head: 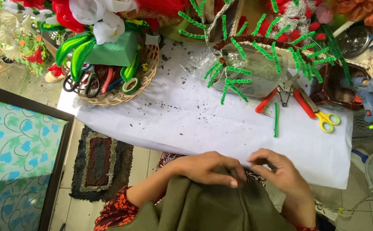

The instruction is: The person attaches green pipe cleaners to a wire frame to form branches of a small tree. They then wrap a brown pipe cleaner around the central wire stem to simulate a trunk, securing it by hand. The work is done at a table with various craft supplies visible.

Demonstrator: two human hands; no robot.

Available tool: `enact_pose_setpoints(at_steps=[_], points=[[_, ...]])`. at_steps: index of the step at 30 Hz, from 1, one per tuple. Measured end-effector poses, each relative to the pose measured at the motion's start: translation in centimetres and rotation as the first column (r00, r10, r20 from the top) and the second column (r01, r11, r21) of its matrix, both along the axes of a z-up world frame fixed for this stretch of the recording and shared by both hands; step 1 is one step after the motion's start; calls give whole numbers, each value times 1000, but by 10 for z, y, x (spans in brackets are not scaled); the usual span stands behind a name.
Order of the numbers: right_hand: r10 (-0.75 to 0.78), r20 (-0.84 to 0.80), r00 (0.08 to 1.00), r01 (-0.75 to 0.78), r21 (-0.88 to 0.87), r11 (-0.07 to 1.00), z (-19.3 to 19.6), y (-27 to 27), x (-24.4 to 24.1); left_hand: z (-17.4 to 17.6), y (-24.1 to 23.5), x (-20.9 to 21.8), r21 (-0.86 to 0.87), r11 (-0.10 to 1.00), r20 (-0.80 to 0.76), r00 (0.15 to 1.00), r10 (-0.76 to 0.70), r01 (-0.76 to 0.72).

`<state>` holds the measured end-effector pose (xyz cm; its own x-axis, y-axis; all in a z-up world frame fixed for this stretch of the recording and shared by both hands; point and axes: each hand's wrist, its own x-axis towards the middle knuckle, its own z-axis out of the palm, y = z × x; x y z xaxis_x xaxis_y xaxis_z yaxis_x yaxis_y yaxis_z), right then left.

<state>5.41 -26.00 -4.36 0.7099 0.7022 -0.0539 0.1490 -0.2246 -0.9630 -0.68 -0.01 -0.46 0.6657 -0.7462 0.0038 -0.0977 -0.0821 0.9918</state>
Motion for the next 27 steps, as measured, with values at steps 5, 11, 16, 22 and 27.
enact_pose_setpoints(at_steps=[5,11,16,22,27], points=[[45,98,994,-43,-16,999,19,27,6,-12,2,2,-36,999,234,972,-1,10],[-69,-20,997,66,-108,992,13,35,16,-8,16,5,-15,1000,170,985,-15,17],[-113,-23,993,108,-157,982,13,34,21,-15,14,10,40,999,190,982,-18,10],[-220,-18,975,214,-156,964,7,26,25,-27,12,14,92,996,181,983,-4,-13],[-256,-55,965,236,-240,942,9,31,28,-37,18,18,126,988,215,975,59,-87]])
